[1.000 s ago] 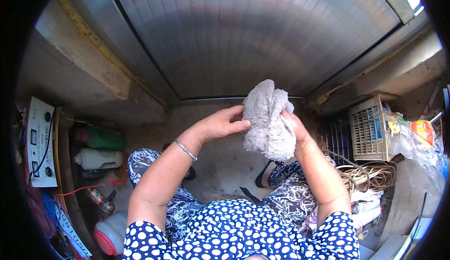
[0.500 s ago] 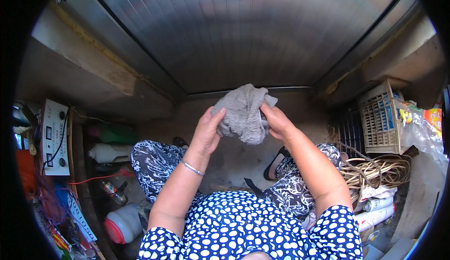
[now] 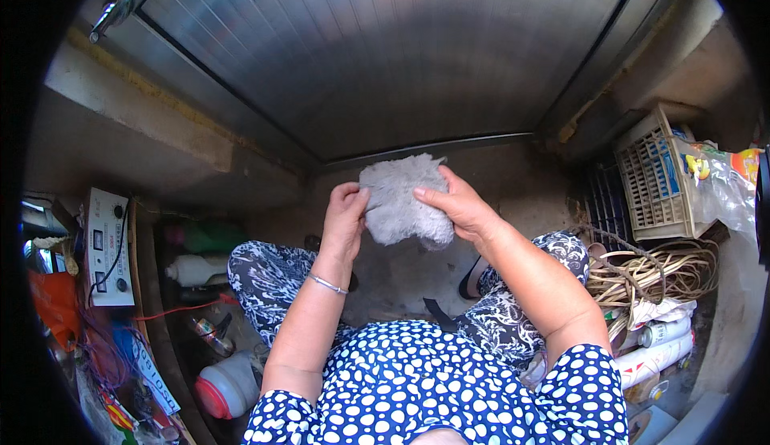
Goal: The person sits on the floor and wipes a metal door with a cloth. They clean the door surface and edges systematically, moving from the lower sections to the upper parts and back down.
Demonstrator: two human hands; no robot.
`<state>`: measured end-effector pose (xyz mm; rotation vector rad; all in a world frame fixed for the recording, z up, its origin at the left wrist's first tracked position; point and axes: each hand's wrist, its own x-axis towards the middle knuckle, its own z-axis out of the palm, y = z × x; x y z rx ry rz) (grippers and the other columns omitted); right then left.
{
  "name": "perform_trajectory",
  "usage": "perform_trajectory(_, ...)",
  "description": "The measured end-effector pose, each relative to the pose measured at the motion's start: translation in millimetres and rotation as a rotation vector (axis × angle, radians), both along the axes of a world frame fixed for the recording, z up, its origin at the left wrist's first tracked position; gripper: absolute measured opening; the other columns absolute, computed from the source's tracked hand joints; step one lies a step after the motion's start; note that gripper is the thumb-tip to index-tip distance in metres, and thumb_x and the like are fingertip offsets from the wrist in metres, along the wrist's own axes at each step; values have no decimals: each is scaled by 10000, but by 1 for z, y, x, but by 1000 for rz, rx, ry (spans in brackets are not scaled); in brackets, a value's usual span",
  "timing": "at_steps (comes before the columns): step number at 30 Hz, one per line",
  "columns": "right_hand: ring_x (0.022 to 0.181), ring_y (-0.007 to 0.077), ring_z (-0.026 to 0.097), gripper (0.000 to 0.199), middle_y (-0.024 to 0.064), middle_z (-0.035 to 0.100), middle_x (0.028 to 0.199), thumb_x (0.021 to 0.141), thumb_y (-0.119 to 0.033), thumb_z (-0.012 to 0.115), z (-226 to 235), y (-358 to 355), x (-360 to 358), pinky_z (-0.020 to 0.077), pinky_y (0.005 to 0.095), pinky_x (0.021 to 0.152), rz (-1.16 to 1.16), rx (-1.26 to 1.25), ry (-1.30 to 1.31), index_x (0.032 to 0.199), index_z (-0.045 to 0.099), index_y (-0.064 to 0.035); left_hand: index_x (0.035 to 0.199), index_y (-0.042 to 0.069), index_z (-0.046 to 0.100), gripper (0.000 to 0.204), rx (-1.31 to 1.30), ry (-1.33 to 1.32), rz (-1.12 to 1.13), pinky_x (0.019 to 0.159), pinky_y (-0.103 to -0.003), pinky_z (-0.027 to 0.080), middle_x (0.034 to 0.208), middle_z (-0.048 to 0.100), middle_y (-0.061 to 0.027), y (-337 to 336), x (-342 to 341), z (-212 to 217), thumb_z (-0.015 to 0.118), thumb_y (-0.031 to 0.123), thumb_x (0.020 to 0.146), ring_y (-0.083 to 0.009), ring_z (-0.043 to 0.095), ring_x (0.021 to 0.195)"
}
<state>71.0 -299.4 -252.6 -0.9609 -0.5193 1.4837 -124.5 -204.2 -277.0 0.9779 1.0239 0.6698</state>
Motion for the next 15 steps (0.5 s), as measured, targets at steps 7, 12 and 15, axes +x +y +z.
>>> perform_trajectory(7,1132,217,515,532,152,509,1223,875,-133,618,0,0,4,438,352,955,-161,70,-80,1304,335,3,1415,52,292,850,-419,-361,-372,1016,-542,353,1398,388,-163,-60,11,-14,375,687,856,-326,381,1290)
perform_trajectory(12,1165,225,500,620,177,506,1254,864,-163,631,-11,-5,-7,401,352,996,106,28,-348,1352,299,29,1355,27,372,543,-356,-480,-143,1036,-486,383,1351,454,-164,-40,40,2,486,379,958,-319,455,1245)
perform_trajectory(15,1086,220,562,549,171,563,1178,871,-165,622,-19,2,1,446,342,934,94,70,-652,1314,360,26,1273,-10,445,407,-292,-518,94,987,-431,446,1231,545,-155,-2,39,11,557,158,919,-310,547,1132)
